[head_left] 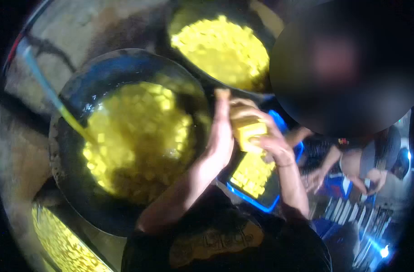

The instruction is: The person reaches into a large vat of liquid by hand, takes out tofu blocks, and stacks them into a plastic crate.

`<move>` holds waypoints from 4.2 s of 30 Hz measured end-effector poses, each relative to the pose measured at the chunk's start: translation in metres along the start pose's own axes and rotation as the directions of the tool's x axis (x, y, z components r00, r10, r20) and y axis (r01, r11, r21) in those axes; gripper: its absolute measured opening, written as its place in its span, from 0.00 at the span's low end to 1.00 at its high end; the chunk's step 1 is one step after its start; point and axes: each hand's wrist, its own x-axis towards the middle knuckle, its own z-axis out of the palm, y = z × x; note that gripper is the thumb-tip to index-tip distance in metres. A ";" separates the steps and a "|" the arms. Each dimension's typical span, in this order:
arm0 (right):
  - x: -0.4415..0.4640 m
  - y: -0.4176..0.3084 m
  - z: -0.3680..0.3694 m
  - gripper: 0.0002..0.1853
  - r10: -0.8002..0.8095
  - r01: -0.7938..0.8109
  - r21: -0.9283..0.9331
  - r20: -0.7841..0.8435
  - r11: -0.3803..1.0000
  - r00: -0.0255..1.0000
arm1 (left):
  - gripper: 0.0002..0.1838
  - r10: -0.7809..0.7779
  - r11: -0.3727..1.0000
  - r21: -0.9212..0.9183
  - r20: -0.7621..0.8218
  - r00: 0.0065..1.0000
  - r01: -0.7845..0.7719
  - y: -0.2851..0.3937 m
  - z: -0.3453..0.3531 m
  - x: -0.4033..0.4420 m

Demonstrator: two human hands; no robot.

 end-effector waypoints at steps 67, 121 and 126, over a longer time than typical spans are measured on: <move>0.427 0.319 0.257 0.28 0.296 0.462 -0.883 0.464 0.079 0.835 | 0.28 0.267 0.435 0.823 -0.506 0.820 0.366 0.023 -0.389 0.092; 0.258 0.158 0.294 0.20 0.376 -0.021 -0.459 0.698 0.888 0.610 | 0.30 0.404 0.640 -0.484 -0.449 0.797 -0.597 0.020 -0.437 0.030; 0.224 0.133 0.271 0.41 -0.095 0.642 -0.599 0.691 0.479 0.716 | 0.30 0.932 0.322 0.557 -0.327 0.154 -0.765 0.019 -0.396 0.072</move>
